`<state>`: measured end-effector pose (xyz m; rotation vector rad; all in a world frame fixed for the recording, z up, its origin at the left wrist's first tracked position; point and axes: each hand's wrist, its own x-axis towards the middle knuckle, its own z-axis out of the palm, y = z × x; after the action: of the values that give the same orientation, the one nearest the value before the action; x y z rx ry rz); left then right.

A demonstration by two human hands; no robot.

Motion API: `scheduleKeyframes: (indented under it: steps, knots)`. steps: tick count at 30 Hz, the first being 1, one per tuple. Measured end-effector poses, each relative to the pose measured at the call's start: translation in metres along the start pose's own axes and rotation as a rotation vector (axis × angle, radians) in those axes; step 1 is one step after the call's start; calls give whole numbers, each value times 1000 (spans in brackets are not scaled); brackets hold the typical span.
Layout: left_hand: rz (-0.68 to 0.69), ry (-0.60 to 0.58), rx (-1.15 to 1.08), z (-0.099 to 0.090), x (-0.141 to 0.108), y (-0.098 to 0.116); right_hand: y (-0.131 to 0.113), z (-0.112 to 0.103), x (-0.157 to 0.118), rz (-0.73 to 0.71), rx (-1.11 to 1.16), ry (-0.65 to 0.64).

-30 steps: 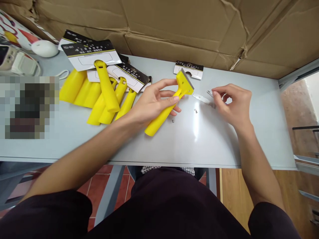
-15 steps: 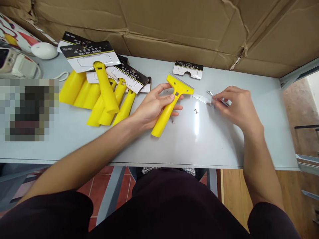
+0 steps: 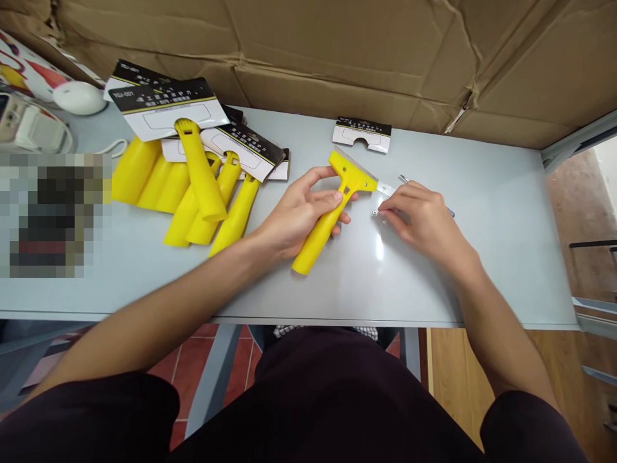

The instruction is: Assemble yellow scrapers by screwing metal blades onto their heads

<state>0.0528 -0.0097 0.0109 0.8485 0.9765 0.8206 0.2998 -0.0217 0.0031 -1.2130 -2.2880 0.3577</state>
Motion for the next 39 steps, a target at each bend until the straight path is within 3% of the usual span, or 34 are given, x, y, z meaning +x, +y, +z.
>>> scheduleKeyframes:
  steps: [4,7,20,28,39]
  knots:
    - [3,-87,33,9,-12,-3,-13,-3,5,43,190,251]
    - [21,-137,71,14,-19,-6,-21,1,8,89,250,345]
    - [20,-187,67,19,-25,-12,-25,14,9,28,201,354]
    - [33,-189,97,18,-25,-12,-27,15,9,82,230,340]
    - [49,-205,117,18,-25,-13,-23,18,9,-22,163,385]
